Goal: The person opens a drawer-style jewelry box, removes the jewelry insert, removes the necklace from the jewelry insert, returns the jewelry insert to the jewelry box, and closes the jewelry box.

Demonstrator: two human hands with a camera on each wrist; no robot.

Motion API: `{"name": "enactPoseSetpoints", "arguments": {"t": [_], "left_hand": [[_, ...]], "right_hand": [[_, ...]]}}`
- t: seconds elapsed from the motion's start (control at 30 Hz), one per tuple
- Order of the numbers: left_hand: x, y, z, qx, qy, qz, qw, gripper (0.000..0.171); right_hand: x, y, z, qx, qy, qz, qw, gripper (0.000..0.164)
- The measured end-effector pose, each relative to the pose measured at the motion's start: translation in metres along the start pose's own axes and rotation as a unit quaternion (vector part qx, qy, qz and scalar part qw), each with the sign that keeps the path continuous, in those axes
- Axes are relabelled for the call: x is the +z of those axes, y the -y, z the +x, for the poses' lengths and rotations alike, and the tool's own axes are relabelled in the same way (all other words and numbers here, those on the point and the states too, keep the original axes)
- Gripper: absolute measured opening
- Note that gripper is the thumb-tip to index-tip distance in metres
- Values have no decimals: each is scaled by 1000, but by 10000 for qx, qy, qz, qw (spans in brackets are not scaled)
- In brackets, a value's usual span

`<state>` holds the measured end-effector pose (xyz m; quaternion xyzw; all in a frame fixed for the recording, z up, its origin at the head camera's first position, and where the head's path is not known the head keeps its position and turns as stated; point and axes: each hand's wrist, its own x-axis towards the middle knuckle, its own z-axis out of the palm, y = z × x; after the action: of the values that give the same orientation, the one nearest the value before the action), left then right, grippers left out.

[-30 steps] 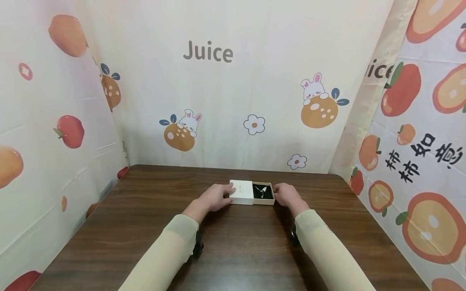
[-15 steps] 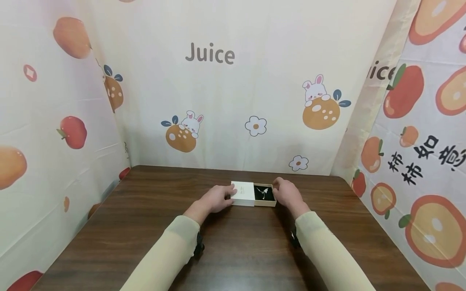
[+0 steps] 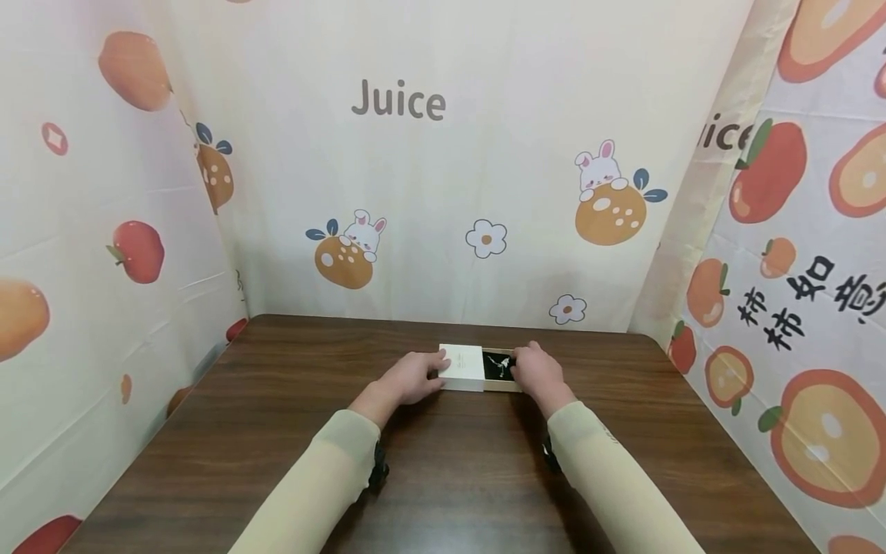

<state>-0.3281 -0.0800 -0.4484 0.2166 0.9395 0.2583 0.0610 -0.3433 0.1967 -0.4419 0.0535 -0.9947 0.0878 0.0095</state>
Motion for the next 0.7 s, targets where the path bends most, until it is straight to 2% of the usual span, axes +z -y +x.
{"name": "enactPoseSetpoints", "arguments": {"t": [0.3,0.53,0.7], "left_hand": [[-1,-2,-2,66,0,70,10000,52],[-1,-3,-2,147,-37,71,9999,51],[-1,-1,-2,132,-66,48,9999,51]], "right_hand": [[2,1,0,32,-254,185,9995,24],[-3,0,-3,-20,-614,547,9966,24],[-7,-2,-2,-34,-608,692,9957,25]]}}
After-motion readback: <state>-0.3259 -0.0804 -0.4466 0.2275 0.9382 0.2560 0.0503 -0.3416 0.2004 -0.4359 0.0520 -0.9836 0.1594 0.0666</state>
